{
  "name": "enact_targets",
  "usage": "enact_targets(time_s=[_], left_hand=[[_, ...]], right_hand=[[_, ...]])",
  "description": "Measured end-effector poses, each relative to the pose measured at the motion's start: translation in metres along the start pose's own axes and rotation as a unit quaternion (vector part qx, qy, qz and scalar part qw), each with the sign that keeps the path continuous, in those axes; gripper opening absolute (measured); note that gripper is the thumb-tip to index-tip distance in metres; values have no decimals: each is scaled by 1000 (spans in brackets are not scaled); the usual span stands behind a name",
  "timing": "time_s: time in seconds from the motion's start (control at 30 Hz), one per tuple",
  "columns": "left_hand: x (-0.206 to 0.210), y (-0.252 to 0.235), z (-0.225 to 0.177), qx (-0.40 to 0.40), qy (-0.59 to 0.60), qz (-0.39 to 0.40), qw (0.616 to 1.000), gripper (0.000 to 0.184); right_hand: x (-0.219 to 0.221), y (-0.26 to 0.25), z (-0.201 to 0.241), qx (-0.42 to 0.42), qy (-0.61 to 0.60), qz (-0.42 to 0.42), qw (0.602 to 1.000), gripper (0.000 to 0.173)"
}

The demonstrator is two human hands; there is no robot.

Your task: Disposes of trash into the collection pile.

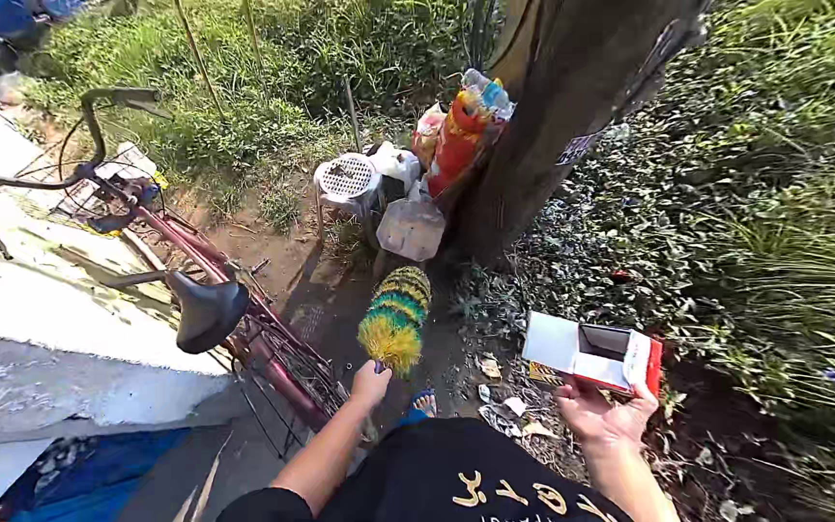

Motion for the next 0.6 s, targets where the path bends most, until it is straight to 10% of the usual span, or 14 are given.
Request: enact_targets(time_s=[0.3,0.6], left_hand=[[-64,-190,-181,1,65,-83,994,35],[-86,-263,-250,-105,31,-134,985,37]], right_hand=[[261,-91,-4,-11,153,71,986,56],[531,-209,-80,130,278,112,945,51]])
Point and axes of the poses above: each hand's wrist, its own y-axis away from the middle knuckle, its own x-axis out of the palm, z = x × y, the point moved 3 cm from there along -y, towards the middle knuckle, and after that the axes turned 9 degrees about -z, right-handed, at the moved point
